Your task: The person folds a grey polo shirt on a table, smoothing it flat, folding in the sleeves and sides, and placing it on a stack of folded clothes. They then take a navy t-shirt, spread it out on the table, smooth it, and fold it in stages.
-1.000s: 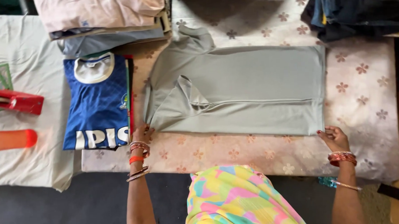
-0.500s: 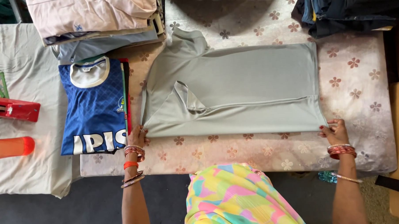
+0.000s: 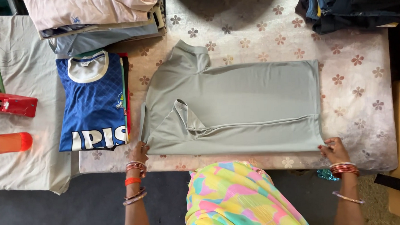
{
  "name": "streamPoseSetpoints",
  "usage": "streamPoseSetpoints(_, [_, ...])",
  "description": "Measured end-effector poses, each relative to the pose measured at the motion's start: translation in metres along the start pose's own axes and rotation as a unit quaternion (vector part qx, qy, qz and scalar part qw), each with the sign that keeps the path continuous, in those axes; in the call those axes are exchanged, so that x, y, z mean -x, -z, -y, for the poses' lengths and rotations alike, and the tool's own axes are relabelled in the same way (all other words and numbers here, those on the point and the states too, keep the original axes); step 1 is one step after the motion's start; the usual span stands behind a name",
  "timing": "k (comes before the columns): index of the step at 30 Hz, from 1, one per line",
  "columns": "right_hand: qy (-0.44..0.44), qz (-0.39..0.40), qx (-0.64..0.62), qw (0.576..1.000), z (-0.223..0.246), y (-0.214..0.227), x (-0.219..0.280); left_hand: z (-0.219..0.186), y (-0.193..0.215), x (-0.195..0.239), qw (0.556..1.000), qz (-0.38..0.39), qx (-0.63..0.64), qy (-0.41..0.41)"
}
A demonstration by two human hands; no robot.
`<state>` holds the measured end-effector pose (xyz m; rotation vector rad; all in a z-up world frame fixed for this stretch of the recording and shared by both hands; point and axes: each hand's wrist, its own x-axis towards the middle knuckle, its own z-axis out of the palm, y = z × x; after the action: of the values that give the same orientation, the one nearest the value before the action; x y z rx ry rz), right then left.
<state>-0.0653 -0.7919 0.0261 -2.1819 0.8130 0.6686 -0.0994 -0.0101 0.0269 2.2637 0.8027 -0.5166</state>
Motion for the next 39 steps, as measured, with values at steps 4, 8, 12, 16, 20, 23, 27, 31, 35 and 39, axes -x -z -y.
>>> streamPoseSetpoints(4, [0.049,-0.082,0.072,0.993,0.015,-0.035,0.016,-0.017,-0.026,0.024,0.987,-0.118,-0.091,-0.064])
streamPoseSetpoints(8, [0.241,-0.247,0.09,0.934,0.031,-0.09,0.025,-0.062,-0.061,0.053,0.929,-0.295,-0.098,-0.203])
streamPoseSetpoints(12, [0.479,-0.179,0.133,0.849,0.094,-0.162,0.055,-0.056,-0.15,0.039,0.917,-0.179,0.017,-0.357])
streamPoseSetpoints(16, [0.568,-0.082,0.227,0.787,0.123,-0.205,0.062,-0.072,-0.167,0.04,0.935,-0.112,0.042,-0.333])
streamPoseSetpoints(20, [0.535,-0.058,0.316,0.782,0.107,-0.197,0.035,-0.016,-0.164,-0.016,0.874,-0.019,0.485,-0.019])
streamPoseSetpoints(23, [0.468,-0.109,0.27,0.834,0.071,-0.15,0.004,0.009,-0.123,-0.02,0.798,-0.019,0.595,0.096])
streamPoseSetpoints(27, [0.336,-0.217,0.228,0.888,0.049,-0.081,-0.01,0.003,-0.085,-0.01,0.792,-0.009,0.592,0.148])
streamPoseSetpoints(31, [0.285,-0.219,0.211,0.909,0.048,-0.073,-0.02,0.007,-0.095,-0.016,0.79,-0.017,0.594,0.153])
streamPoseSetpoints(35, [0.216,-0.272,0.184,0.919,0.069,-0.093,-0.025,0.014,-0.097,-0.024,0.855,0.008,0.506,0.114])
streamPoseSetpoints(39, [0.354,-0.312,0.121,0.874,0.094,-0.149,-0.052,0.009,-0.086,-0.025,0.856,0.05,0.508,0.075])
